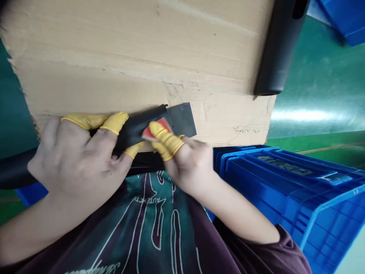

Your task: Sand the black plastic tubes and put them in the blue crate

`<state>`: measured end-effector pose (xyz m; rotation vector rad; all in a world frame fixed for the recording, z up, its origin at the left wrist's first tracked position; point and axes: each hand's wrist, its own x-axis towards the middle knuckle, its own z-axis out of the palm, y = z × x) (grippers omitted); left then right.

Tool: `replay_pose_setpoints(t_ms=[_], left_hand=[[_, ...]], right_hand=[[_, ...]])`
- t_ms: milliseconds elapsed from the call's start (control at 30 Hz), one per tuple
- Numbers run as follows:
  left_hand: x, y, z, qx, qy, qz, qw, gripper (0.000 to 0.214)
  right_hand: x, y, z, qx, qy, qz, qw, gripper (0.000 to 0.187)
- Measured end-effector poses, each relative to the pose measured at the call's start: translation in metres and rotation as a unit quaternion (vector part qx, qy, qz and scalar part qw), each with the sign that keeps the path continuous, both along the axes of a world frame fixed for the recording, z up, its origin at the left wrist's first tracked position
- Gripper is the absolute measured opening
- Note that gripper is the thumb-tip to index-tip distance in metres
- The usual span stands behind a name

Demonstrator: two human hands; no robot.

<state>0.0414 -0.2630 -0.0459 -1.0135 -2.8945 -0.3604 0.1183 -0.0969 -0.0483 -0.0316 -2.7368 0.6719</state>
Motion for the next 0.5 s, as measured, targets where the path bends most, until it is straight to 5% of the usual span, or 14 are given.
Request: replay_pose_setpoints(t_ms=[500], left_hand=[[0.0000,0.0010,-0.0010,0.030,-0.009,0.011,0.999,0.002]], right_hand=[[-0.0034,-0.0040,-0.0009,-0.011,0.000,-0.012,1.000,0.024]])
